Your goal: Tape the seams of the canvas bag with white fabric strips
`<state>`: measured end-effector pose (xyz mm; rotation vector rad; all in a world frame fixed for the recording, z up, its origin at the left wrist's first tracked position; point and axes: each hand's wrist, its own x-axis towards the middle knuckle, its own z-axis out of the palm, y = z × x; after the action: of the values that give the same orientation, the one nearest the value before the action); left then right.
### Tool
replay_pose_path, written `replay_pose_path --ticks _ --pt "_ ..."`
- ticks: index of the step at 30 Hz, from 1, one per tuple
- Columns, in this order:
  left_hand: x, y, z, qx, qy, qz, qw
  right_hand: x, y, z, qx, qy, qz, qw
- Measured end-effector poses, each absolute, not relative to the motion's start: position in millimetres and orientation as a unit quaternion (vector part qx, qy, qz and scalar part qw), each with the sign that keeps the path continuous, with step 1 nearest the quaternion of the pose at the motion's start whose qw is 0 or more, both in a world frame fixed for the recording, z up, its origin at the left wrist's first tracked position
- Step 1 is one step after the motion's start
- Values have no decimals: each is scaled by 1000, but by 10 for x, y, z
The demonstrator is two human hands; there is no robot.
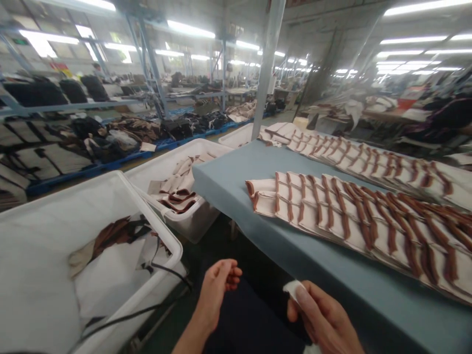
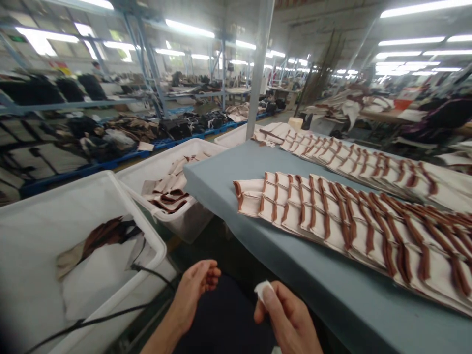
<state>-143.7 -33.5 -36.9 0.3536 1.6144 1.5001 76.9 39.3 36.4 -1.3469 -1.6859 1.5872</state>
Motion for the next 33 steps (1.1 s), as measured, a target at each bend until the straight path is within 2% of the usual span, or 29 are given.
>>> replay_pose_path --ticks 3,6,8,12,21,26,33 --pt "-1060 -558 -240 192 623 584 484 688 330 545 -432 -612 613 251" --pt "-871 -699 -21 254 593 564 515 590 286 678 -346 -553 710 267" --pt "-815 -742 78 288 574 551 533 533 295 700 -320 -490 744 321" --pt "-740 -783 134 377 595 497 507 526 332 667 -318 -400 774 374" --pt "-449 -760 400 466 661 437 395 763 314 568 -361 -323 763 427" --pt "-343 -831 596 442 656 440 426 887 369 561 -362 -364 733 445" --pt "-332 -1034 536 447 690 431 372 1029 436 557 -384 -458 648 472"
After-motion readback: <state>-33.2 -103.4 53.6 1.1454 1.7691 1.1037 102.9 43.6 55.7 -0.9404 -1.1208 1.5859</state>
